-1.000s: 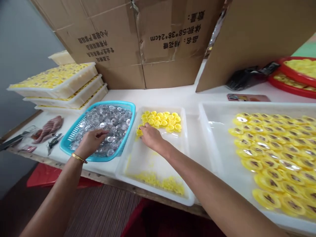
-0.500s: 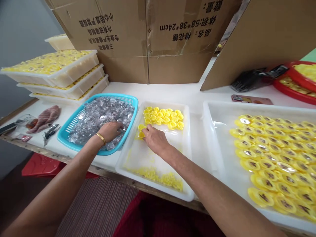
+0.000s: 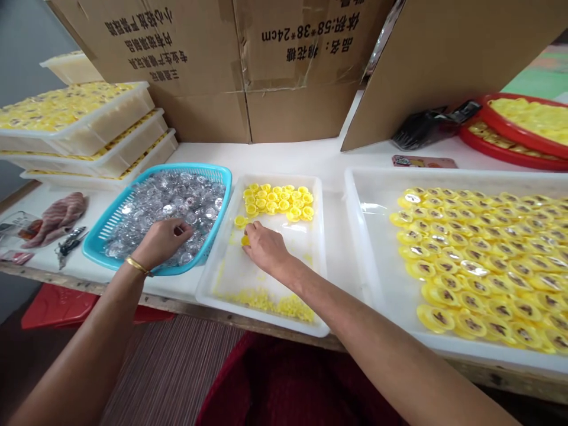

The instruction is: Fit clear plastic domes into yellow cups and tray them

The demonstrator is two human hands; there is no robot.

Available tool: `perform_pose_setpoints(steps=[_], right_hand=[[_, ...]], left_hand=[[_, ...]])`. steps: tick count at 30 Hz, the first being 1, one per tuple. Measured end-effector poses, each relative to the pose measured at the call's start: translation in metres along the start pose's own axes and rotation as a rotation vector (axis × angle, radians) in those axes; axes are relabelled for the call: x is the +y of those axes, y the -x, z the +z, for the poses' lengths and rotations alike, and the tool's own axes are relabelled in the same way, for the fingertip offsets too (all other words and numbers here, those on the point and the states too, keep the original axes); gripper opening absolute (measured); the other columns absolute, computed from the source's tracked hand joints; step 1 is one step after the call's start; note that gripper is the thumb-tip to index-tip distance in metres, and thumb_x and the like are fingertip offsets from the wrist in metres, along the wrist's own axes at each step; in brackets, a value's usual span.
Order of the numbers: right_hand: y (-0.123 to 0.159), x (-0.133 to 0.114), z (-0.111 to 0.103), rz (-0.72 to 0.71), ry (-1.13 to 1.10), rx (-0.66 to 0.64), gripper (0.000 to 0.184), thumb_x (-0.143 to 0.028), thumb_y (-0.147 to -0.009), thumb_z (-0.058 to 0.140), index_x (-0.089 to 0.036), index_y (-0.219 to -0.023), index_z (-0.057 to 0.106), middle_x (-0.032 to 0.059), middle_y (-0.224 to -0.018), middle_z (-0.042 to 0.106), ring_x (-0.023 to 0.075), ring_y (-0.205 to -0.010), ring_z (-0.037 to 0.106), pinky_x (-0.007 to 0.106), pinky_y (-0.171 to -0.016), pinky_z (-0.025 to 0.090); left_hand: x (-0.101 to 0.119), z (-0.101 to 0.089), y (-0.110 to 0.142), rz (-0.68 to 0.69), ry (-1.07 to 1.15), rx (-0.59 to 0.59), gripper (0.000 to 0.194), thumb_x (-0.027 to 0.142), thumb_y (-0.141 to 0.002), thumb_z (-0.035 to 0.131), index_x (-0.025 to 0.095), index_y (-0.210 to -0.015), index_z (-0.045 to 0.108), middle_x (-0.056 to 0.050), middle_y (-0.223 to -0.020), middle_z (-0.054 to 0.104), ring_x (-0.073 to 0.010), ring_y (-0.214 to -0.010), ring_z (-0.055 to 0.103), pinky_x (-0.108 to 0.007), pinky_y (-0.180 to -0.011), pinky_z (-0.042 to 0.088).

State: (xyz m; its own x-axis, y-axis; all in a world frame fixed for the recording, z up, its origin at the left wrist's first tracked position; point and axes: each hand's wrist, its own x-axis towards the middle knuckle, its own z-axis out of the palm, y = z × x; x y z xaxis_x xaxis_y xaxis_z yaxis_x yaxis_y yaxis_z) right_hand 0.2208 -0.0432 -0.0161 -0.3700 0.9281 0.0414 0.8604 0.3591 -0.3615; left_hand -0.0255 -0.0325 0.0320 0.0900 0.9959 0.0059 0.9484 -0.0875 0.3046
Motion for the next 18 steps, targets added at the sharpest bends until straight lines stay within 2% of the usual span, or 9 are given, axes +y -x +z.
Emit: perform_pose_setpoints(steps=[4,7,10,12,14,16,17,18], right_hand=[[0.028,0.013,-0.009,0.048,-0.041,0.092,0.019,-0.025,-0.081,0.060,-0.020,-0.099,0.053,0.0037,-0.102,0.065,0.0181,-0.082,0.064,0.026,-0.058,0.040],[0.048,0.022,-0.018,0.087,-0.047,0.169,0.022,-0.025,-0.081,0.061,-0.021,-0.100,0.052,0.0024,-0.099,0.066,0.0171,-0.079,0.064,0.026,-0.058,0.041],[0.061,0.027,-0.024,0.107,-0.044,0.236,0.024,-0.025,-0.080,0.061,-0.022,-0.101,0.050,0.0022,-0.097,0.067,0.0180,-0.080,0.065,0.027,-0.059,0.043],[0.067,0.029,-0.026,0.143,-0.078,0.252,0.025,-0.025,-0.079,0.061,-0.022,-0.101,0.050,0.0026,-0.097,0.067,0.0187,-0.079,0.066,0.028,-0.060,0.044],[0.071,0.030,-0.027,0.205,-0.163,0.245,0.024,-0.026,-0.077,0.062,-0.023,-0.098,0.049,0.0016,-0.091,0.067,0.0190,-0.077,0.066,0.029,-0.062,0.046],[0.074,0.030,-0.027,0.263,-0.282,0.259,0.025,-0.028,-0.076,0.064,-0.023,-0.095,0.049,0.0007,-0.088,0.066,0.0180,-0.073,0.066,0.029,-0.063,0.047],[0.075,0.030,-0.026,0.284,-0.341,0.283,0.026,-0.028,-0.075,0.065,-0.022,-0.095,0.049,0.0009,-0.090,0.066,0.0170,-0.071,0.065,0.029,-0.063,0.048],[0.075,0.030,-0.026,0.301,-0.391,0.310,0.029,-0.028,-0.074,0.065,-0.022,-0.097,0.049,0.0015,-0.093,0.065,0.0159,-0.069,0.064,0.029,-0.063,0.049]], left_hand=[[0.001,-0.001,0.015,-0.188,0.437,-0.020,0.021,0.038,-0.072,0.056,0.017,-0.070,0.060,0.000,-0.059,0.063,-0.0111,-0.046,0.048,-0.023,-0.048,0.036],[-0.002,0.003,0.018,-0.263,0.601,-0.029,0.023,0.039,-0.069,0.059,0.016,-0.073,0.058,0.000,-0.056,0.063,-0.0096,-0.041,0.044,-0.021,-0.043,0.034],[-0.011,0.010,0.015,-0.272,0.545,-0.092,0.023,0.040,-0.070,0.058,0.017,-0.075,0.060,0.000,-0.053,0.062,-0.0122,-0.041,0.047,-0.022,-0.043,0.035],[-0.013,0.010,0.014,-0.232,0.377,-0.120,0.021,0.038,-0.071,0.057,0.018,-0.077,0.063,-0.002,-0.055,0.063,-0.0165,-0.047,0.054,-0.025,-0.046,0.038],[-0.007,0.006,0.016,-0.166,0.137,-0.010,0.020,0.034,-0.073,0.056,0.020,-0.081,0.068,-0.005,-0.066,0.066,-0.0212,-0.058,0.060,-0.029,-0.053,0.041],[0.012,0.002,0.023,-0.075,-0.042,0.223,0.021,0.031,-0.077,0.054,0.020,-0.086,0.070,-0.008,-0.081,0.067,-0.0227,-0.066,0.061,-0.032,-0.061,0.043],[0.026,0.003,0.028,-0.009,-0.057,0.318,0.022,0.029,-0.080,0.052,0.019,-0.088,0.070,-0.009,-0.086,0.066,-0.0218,-0.068,0.061,-0.033,-0.064,0.044],[0.042,0.006,0.034,0.073,-0.008,0.347,0.022,0.028,-0.082,0.052,0.019,-0.087,0.070,-0.008,-0.087,0.066,-0.0196,-0.067,0.061,-0.032,-0.067,0.045]])
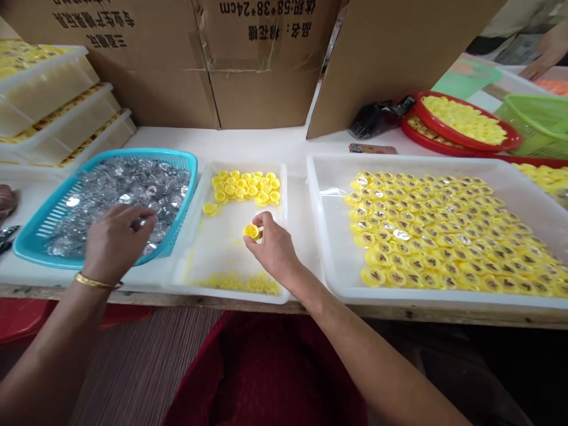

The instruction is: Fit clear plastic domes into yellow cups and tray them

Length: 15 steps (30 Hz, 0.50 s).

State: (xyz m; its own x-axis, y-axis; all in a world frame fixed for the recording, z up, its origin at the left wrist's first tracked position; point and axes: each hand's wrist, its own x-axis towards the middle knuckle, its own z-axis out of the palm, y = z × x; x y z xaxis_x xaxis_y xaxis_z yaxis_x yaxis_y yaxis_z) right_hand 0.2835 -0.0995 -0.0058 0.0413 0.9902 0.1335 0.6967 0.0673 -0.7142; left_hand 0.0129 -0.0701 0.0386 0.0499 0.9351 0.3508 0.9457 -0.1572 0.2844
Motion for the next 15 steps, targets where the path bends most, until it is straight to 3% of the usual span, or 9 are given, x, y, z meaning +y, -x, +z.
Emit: perform_pose_setpoints(steps=[1,3,4,6,10,13,15], right_hand=[[0.000,0.000,0.000,0.015,-0.039,0.021,0.032,-0.028,-0.074,0.066,-0.022,-0.101,0.050,0.0023,-0.095,0.065,0.0148,-0.066,0.064,0.030,-0.064,0.049],[-0.001,0.001,0.001,0.026,-0.075,0.048,0.037,-0.028,-0.074,0.066,-0.021,-0.108,0.052,0.0037,-0.099,0.064,0.0135,-0.063,0.062,0.031,-0.066,0.051],[-0.002,0.002,0.002,0.022,-0.076,0.054,0.038,-0.027,-0.075,0.066,-0.022,-0.110,0.053,0.0042,-0.100,0.064,0.0134,-0.063,0.062,0.031,-0.067,0.051],[-0.003,0.004,0.002,-0.003,-0.070,0.068,0.035,-0.025,-0.075,0.066,-0.022,-0.109,0.057,0.0051,-0.103,0.063,0.0136,-0.067,0.063,0.031,-0.068,0.051],[-0.003,0.008,-0.001,-0.023,-0.104,0.084,0.032,-0.023,-0.073,0.069,-0.021,-0.103,0.060,0.0044,-0.104,0.062,0.0131,-0.069,0.062,0.030,-0.069,0.052],[-0.003,0.010,-0.004,-0.005,-0.158,0.065,0.031,-0.023,-0.072,0.071,-0.022,-0.101,0.059,0.0039,-0.106,0.062,0.0120,-0.067,0.062,0.029,-0.067,0.052],[-0.003,0.011,-0.004,0.009,-0.181,0.054,0.031,-0.023,-0.072,0.071,-0.022,-0.101,0.059,0.0035,-0.106,0.062,0.0116,-0.064,0.061,0.029,-0.066,0.052]], left_hand=[[0.018,0.004,0.007,0.092,0.110,-0.073,0.021,0.027,-0.083,0.051,0.018,-0.086,0.070,-0.006,-0.085,0.066,-0.0173,-0.065,0.060,-0.031,-0.067,0.045],[0.055,0.020,0.021,0.278,0.343,-0.440,0.019,0.025,-0.083,0.054,0.020,-0.090,0.070,-0.004,-0.084,0.067,-0.0133,-0.061,0.060,-0.025,-0.062,0.047],[0.073,0.031,0.027,0.382,0.379,-0.623,0.021,0.024,-0.082,0.055,0.021,-0.097,0.070,-0.004,-0.089,0.068,-0.0133,-0.065,0.062,-0.025,-0.065,0.048],[0.104,0.053,0.036,0.533,0.294,-0.810,0.027,0.024,-0.080,0.059,0.023,-0.106,0.068,-0.006,-0.097,0.067,-0.0192,-0.081,0.065,-0.030,-0.076,0.049],[0.142,0.079,0.036,0.564,0.153,-0.961,0.035,0.025,-0.070,0.071,0.020,-0.105,0.068,-0.011,-0.104,0.067,-0.0281,-0.091,0.065,-0.036,-0.078,0.049],[0.151,0.082,0.032,0.583,0.138,-0.987,0.013,0.016,-0.066,0.068,0.019,-0.079,0.070,-0.008,-0.085,0.070,-0.0265,-0.081,0.066,-0.033,-0.069,0.048],[0.148,0.081,0.031,0.578,0.133,-0.987,0.010,0.009,-0.066,0.062,0.019,-0.065,0.065,-0.006,-0.071,0.068,-0.0247,-0.073,0.065,-0.031,-0.064,0.045]])
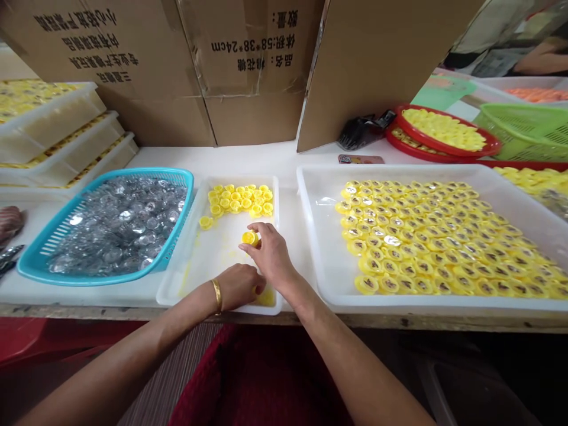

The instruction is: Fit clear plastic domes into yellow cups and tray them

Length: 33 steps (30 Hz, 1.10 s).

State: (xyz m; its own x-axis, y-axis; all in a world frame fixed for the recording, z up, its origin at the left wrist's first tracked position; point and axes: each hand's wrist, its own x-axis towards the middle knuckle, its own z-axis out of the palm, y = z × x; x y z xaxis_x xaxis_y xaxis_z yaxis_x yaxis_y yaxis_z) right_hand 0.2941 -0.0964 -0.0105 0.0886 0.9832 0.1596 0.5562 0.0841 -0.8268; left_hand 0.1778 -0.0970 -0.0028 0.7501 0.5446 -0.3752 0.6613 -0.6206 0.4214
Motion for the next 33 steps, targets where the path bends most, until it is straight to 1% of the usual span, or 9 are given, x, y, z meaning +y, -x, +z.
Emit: perform_pose_setpoints(steps=[5,9,13,16,19,22,25,29,33], right_hand=[[0.000,0.000,0.000,-0.007,0.042,-0.022,0.029,-0.022,-0.072,0.070,-0.021,-0.099,0.058,0.0020,-0.092,0.065,0.0132,-0.065,0.061,0.028,-0.064,0.050],[0.000,-0.004,-0.002,0.023,0.009,-0.053,0.027,-0.024,-0.072,0.069,-0.021,-0.096,0.056,-0.0004,-0.081,0.064,0.0139,-0.063,0.062,0.028,-0.062,0.048],[0.002,-0.012,0.002,0.096,-0.098,-0.129,0.028,-0.029,-0.072,0.070,-0.021,-0.095,0.056,-0.0027,-0.071,0.061,0.0141,-0.060,0.061,0.027,-0.059,0.046],[0.007,-0.017,0.011,0.128,-0.139,-0.195,0.026,-0.031,-0.071,0.072,-0.022,-0.091,0.058,-0.0056,-0.060,0.056,0.0135,-0.054,0.057,0.026,-0.056,0.045],[0.010,-0.019,0.019,0.113,-0.147,-0.230,0.023,-0.032,-0.073,0.070,-0.022,-0.089,0.058,-0.0076,-0.052,0.051,0.0133,-0.050,0.054,0.025,-0.052,0.042],[0.010,-0.019,0.021,0.110,-0.165,-0.228,0.022,-0.032,-0.073,0.070,-0.022,-0.087,0.057,-0.0069,-0.053,0.054,0.0138,-0.052,0.056,0.025,-0.053,0.043],[0.009,-0.017,0.021,0.129,-0.199,-0.230,0.022,-0.029,-0.073,0.071,-0.022,-0.088,0.056,-0.0049,-0.060,0.061,0.0143,-0.057,0.061,0.026,-0.057,0.046],[0.007,-0.017,0.020,0.134,-0.213,-0.210,0.024,-0.025,-0.071,0.072,-0.022,-0.088,0.056,-0.0014,-0.077,0.067,0.0127,-0.058,0.062,0.026,-0.058,0.047],[0.008,-0.017,0.020,0.137,-0.185,-0.231,0.024,-0.028,-0.072,0.072,-0.022,-0.089,0.056,-0.0054,-0.059,0.060,0.0137,-0.055,0.059,0.026,-0.056,0.045]], left_hand=[[-0.020,-0.001,0.018,-0.080,0.060,0.091,0.014,0.005,-0.063,0.057,0.019,-0.063,0.059,-0.003,-0.064,0.064,-0.0199,-0.065,0.061,-0.028,-0.058,0.040],[-0.036,-0.011,0.037,-0.172,0.141,0.220,0.009,0.011,-0.072,0.053,0.018,-0.071,0.058,0.001,-0.061,0.060,-0.0137,-0.057,0.057,-0.024,-0.055,0.040],[-0.037,-0.035,0.048,-0.236,0.313,0.484,0.005,0.016,-0.077,0.053,0.017,-0.077,0.057,0.003,-0.058,0.056,-0.0110,-0.052,0.054,-0.022,-0.053,0.039],[-0.033,-0.052,0.047,-0.191,0.246,0.640,0.007,0.013,-0.075,0.057,0.016,-0.075,0.062,0.001,-0.063,0.057,-0.0123,-0.059,0.054,-0.024,-0.058,0.039],[-0.034,-0.058,0.044,-0.143,0.127,0.615,0.014,0.008,-0.074,0.058,0.017,-0.073,0.069,-0.002,-0.068,0.060,-0.0141,-0.065,0.056,-0.026,-0.063,0.040],[-0.037,-0.055,0.043,-0.108,0.228,0.581,0.017,0.009,-0.076,0.058,0.018,-0.078,0.073,-0.002,-0.071,0.063,-0.0133,-0.065,0.057,-0.026,-0.064,0.043],[-0.039,-0.052,0.044,-0.120,0.338,0.610,0.018,0.011,-0.076,0.059,0.019,-0.083,0.073,-0.001,-0.072,0.065,-0.0115,-0.061,0.057,-0.024,-0.059,0.043],[-0.039,-0.051,0.042,-0.130,0.321,0.678,0.015,0.012,-0.075,0.060,0.019,-0.082,0.072,-0.001,-0.069,0.065,-0.0110,-0.061,0.056,-0.023,-0.058,0.042],[-0.037,-0.051,0.037,-0.128,0.355,0.709,0.011,0.012,-0.074,0.061,0.018,-0.075,0.070,-0.001,-0.072,0.066,-0.0118,-0.065,0.057,-0.024,-0.060,0.043]])
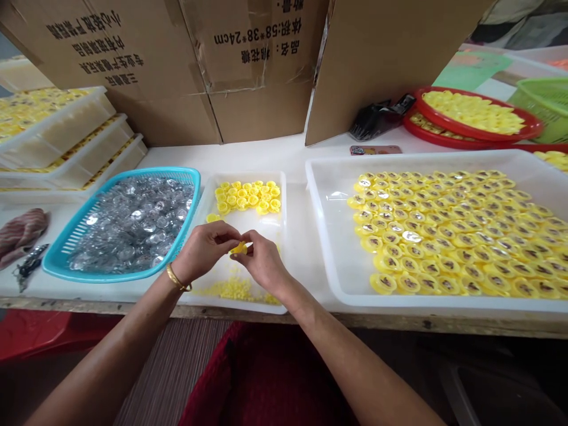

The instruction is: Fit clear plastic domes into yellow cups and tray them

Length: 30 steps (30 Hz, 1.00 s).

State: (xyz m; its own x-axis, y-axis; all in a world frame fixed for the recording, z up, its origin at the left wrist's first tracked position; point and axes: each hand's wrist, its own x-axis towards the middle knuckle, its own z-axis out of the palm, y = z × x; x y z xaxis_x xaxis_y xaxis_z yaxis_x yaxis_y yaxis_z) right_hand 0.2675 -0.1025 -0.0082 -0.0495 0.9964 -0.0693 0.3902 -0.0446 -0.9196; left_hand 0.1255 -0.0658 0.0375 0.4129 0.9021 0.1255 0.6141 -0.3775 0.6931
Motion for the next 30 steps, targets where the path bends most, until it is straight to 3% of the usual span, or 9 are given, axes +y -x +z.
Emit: perform_pose_setpoints(steps=[6,9,13,20,24,27,30], right_hand=[[0.002,-0.003,-0.002,0.026,-0.032,0.011,0.024,-0.029,-0.072,0.071,-0.022,-0.090,0.056,-0.0043,-0.062,0.061,0.0137,-0.056,0.059,0.026,-0.055,0.045],[0.003,-0.003,-0.002,0.028,-0.053,0.003,0.025,-0.029,-0.072,0.071,-0.022,-0.091,0.057,-0.0047,-0.062,0.061,0.0133,-0.056,0.060,0.025,-0.055,0.044],[0.002,0.000,-0.001,-0.016,-0.036,-0.013,0.025,-0.033,-0.073,0.070,-0.023,-0.092,0.057,-0.0077,-0.052,0.054,0.0137,-0.051,0.056,0.026,-0.053,0.042],[0.003,0.002,-0.001,-0.013,-0.069,-0.019,0.024,-0.031,-0.074,0.069,-0.023,-0.093,0.057,-0.0055,-0.061,0.060,0.0140,-0.055,0.059,0.027,-0.057,0.044],[0.003,0.001,-0.002,-0.019,-0.046,-0.011,0.025,-0.034,-0.074,0.068,-0.024,-0.095,0.058,-0.0051,-0.061,0.059,0.0147,-0.055,0.058,0.027,-0.057,0.045],[0.002,0.003,-0.002,0.000,-0.012,0.000,0.027,-0.037,-0.074,0.067,-0.023,-0.096,0.059,-0.0044,-0.059,0.057,0.0161,-0.056,0.058,0.029,-0.057,0.045],[0.000,0.007,-0.002,0.015,-0.008,-0.010,0.033,-0.038,-0.075,0.064,-0.022,-0.103,0.060,-0.0032,-0.060,0.056,0.0185,-0.061,0.060,0.031,-0.059,0.046]], left_hand=[[-0.002,0.000,0.003,-0.088,0.138,0.120,0.008,0.015,-0.074,0.060,0.017,-0.073,0.068,-0.002,-0.070,0.066,-0.0131,-0.064,0.060,-0.025,-0.060,0.047],[-0.003,0.000,0.008,-0.120,0.187,0.095,0.008,0.017,-0.074,0.060,0.017,-0.075,0.068,-0.002,-0.069,0.067,-0.0133,-0.061,0.060,-0.024,-0.057,0.047],[-0.002,0.004,0.011,-0.031,0.082,0.057,0.013,0.016,-0.076,0.058,0.019,-0.076,0.070,-0.003,-0.073,0.070,-0.0137,-0.064,0.062,-0.024,-0.059,0.046],[0.002,0.001,0.009,-0.056,0.069,0.028,0.016,0.013,-0.077,0.060,0.021,-0.082,0.073,0.000,-0.077,0.074,-0.0110,-0.057,0.060,-0.024,-0.059,0.046],[0.004,0.004,0.014,-0.041,0.072,0.084,0.016,0.011,-0.075,0.062,0.020,-0.082,0.072,-0.002,-0.082,0.073,-0.0109,-0.060,0.059,-0.024,-0.060,0.047],[-0.005,-0.010,0.015,-0.063,0.063,0.204,0.012,0.014,-0.078,0.060,0.019,-0.080,0.070,-0.002,-0.075,0.070,-0.0118,-0.061,0.060,-0.024,-0.061,0.048],[-0.028,-0.051,0.016,-0.184,-0.089,0.305,0.017,0.019,-0.082,0.054,0.019,-0.088,0.071,-0.003,-0.077,0.069,-0.0133,-0.065,0.061,-0.025,-0.062,0.047]])
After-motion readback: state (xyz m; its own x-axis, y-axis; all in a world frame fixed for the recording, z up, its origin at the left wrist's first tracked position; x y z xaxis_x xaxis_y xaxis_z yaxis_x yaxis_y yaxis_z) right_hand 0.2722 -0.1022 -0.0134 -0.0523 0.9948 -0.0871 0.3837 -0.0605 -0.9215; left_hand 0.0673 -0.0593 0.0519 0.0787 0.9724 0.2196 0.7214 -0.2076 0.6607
